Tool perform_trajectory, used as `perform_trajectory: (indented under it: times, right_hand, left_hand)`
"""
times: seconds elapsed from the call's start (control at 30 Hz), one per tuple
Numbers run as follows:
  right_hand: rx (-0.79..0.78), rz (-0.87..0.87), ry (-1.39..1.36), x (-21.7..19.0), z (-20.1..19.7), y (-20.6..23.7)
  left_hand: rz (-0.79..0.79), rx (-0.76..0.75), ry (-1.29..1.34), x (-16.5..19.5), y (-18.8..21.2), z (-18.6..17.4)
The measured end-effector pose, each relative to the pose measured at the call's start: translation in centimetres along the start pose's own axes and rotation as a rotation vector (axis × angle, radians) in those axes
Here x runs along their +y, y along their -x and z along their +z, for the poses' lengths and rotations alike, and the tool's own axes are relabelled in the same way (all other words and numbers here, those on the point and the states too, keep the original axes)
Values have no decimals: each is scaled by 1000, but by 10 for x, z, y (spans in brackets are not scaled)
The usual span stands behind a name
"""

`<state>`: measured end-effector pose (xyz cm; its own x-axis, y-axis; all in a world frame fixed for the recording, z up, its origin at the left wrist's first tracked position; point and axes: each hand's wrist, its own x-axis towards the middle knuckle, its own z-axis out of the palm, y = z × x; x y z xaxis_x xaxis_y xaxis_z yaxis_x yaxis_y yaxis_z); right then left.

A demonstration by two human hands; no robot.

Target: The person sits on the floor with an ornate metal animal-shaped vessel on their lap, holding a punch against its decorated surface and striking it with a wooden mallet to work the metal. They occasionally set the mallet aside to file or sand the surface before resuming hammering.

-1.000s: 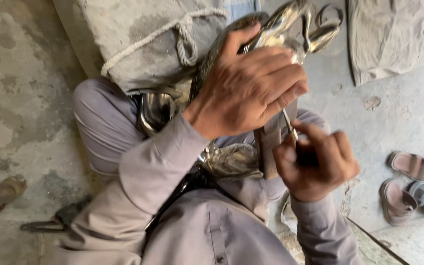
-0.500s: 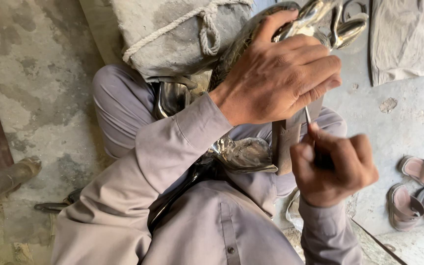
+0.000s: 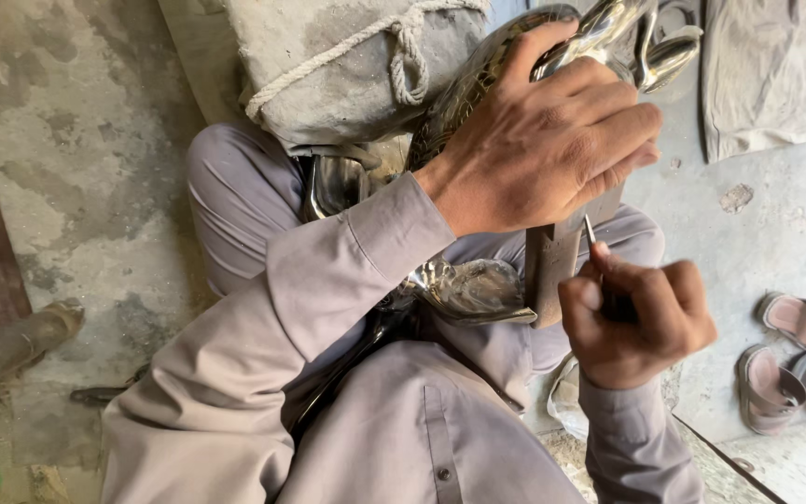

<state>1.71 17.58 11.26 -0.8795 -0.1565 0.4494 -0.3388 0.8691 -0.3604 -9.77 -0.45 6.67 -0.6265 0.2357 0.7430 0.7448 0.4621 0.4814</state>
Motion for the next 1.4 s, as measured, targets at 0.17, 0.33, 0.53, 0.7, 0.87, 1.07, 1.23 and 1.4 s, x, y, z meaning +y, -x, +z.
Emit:
perform_trajectory:
  times: [0.17, 0.33, 0.53, 0.7, 0.87, 1.07, 1.23, 1.4]
  right_hand:
    - [-28, -2, -23, -8, -5, -8]
    - [-13, 10, -22, -7, -4, -9]
    - [-24, 21, 9, -5, -4, -6]
    - [0, 44, -14, -10, -4, -8]
    - [-9, -4, 27, -8, -3, -9]
    - [54, -18, -44, -1, 0, -4]
    - [11, 49, -38, 2, -1, -3]
    - [26, 21, -6, 7, -3, -2]
  left_hand:
    - [0, -80, -19, 0, -1, -1]
    - [2, -46, -7, -2, -2, -2]
    - [5, -49, 40, -1, 0, 0]
    - [-14, -34, 6, 0, 0, -1]
    - [-20, -40, 14, 2, -2, -2]
    - [-16, -13, -3, 0, -1, 0]
    - [-3, -26, -22, 0, 0, 2]
    - [-20, -9, 15, 1, -1, 1]
